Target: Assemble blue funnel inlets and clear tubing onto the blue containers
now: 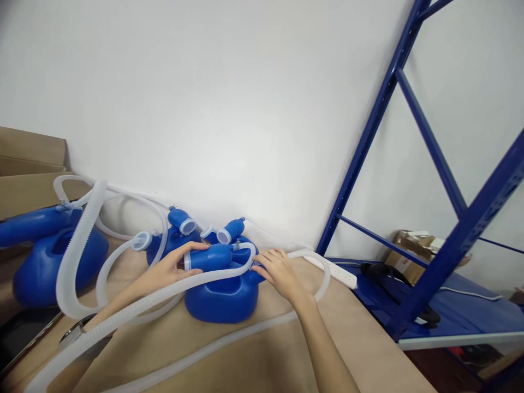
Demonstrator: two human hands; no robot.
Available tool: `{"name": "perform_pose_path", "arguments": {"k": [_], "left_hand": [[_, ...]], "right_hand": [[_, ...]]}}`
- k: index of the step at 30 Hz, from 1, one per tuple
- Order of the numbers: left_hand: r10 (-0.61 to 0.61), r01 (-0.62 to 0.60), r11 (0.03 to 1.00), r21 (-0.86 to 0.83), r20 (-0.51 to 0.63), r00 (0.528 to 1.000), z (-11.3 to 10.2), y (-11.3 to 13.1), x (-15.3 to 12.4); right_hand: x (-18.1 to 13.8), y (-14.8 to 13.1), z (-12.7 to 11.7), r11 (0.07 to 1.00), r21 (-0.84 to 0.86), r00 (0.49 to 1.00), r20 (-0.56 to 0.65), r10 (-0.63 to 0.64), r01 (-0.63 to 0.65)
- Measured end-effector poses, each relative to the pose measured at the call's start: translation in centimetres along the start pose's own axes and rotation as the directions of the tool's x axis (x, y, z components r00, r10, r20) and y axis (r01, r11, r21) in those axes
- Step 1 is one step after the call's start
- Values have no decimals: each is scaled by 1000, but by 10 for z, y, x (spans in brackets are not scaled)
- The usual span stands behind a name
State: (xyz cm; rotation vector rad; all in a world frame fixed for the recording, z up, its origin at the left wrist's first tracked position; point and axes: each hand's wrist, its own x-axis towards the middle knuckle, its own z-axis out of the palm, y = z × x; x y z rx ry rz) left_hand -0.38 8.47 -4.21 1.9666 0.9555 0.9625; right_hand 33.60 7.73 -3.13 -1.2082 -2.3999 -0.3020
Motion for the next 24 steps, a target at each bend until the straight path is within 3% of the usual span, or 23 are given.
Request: {"name": "perform_pose_path", "arguments": {"k": [3, 8, 11, 13, 16, 19, 22, 24], "left_hand": [[-35, 35, 999, 5, 19, 999, -6, 2, 0], [117, -118, 993, 24, 56, 992, -10, 14, -2], [219, -222, 974, 43, 60, 974, -7, 30, -10], [266, -268, 962, 51, 47, 963, -3, 41, -16], [271, -272, 961, 43, 21, 962, 6, 52, -22], [195, -183, 976, 115, -112, 974, 18, 57, -22], [57, 37, 966, 255, -352, 934, 28, 60, -19], [-7, 148, 934, 325, -398, 917, 31, 61, -19]], "right_hand": [[-2, 3, 1, 995, 77, 996, 62, 59, -64], [3, -32, -18, 914, 300, 957, -7, 290, -274], [20, -70, -29, 904, 397, 983, -22, 182, -159], [29, -89, -30, 942, 325, 996, 7, 93, -90], [32, -102, -21, 960, 265, 996, 25, 87, -91], [25, -103, -9, 986, 162, 994, -90, 66, -51], [20, -104, -1, 999, -53, 971, -238, -13, 0], [19, -107, 4, 988, -151, 948, -313, -57, 10]]}}
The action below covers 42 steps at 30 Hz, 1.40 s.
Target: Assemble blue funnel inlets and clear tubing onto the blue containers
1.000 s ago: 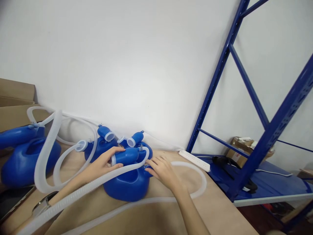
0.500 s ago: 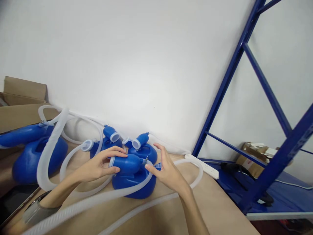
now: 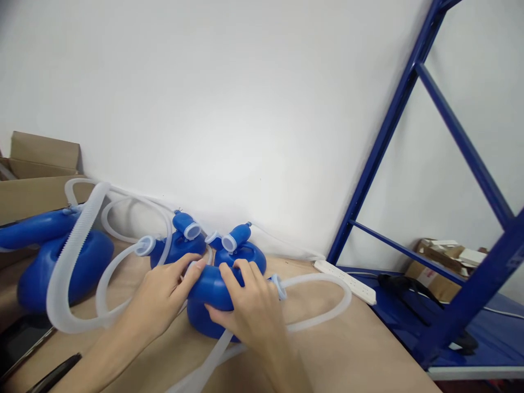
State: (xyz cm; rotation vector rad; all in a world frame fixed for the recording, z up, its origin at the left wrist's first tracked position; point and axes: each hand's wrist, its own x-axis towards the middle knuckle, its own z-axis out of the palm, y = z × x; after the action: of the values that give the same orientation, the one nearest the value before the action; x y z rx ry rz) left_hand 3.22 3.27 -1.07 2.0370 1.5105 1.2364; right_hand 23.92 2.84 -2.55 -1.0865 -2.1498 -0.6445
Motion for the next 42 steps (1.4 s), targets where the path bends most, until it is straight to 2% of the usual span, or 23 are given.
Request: {"name": "perform_pose_path", "arguments": {"k": [3, 6, 8, 11, 15, 18, 21, 24, 27, 31, 34, 37, 39, 42], "left_hand": [[-12, 12, 1000, 8, 56, 998, 0, -1, 1], [-77, 104, 980, -170, 159, 984, 1, -7, 6], [-131, 191, 940, -283, 219, 967, 0, -13, 12], [-178, 257, 865, -432, 215, 960, -7, -21, 20], [-126, 284, 789, -545, 310, 942, -22, -24, 22], [-98, 273, 840, -469, 364, 926, -30, -26, 21], [-133, 218, 936, -275, 296, 946, -36, -35, 24], [-147, 186, 973, -135, 256, 955, -35, -51, 31], [-103, 158, 970, -187, 272, 957, -19, -69, 36], [-35, 104, 973, -207, 311, 950, 18, -90, 36], [-1, 93, 972, -217, 392, 920, 39, -94, 29], [24, 72, 976, -204, 434, 900, 45, -88, 23], [19, 70, 981, -183, 444, 896, 44, -83, 22], [-37, 111, 982, -151, 426, 904, 42, -82, 24]], "right_hand": [[-1, -3, 5, 998, -46, 998, -38, -46, 44], [-1, 1, 6, 999, -13, 999, -21, -46, 46], [-1, 7, 2, 998, 69, 1000, -29, -2, 4], [2, 19, -10, 969, 231, 994, -46, 101, -88], [7, 32, -28, 936, 302, 983, 53, 174, -182], [8, 43, -36, 893, 365, 964, 101, 245, -265], [6, 56, -43, 826, 438, 935, 155, 319, -354], [4, 67, -44, 746, 496, 894, 197, 402, -445], [4, 70, -38, 671, 561, 874, 280, 396, -484], [4, 64, -21, 667, 498, 829, 404, 387, -554], [2, 58, -8, 657, 456, 793, 446, 416, -601], [0, 57, 3, 616, 467, 769, 463, 441, -634], [0, 58, 7, 546, 520, 754, 464, 465, -657], [1, 60, 8, 308, 638, 692, 530, 490, -706]]}}
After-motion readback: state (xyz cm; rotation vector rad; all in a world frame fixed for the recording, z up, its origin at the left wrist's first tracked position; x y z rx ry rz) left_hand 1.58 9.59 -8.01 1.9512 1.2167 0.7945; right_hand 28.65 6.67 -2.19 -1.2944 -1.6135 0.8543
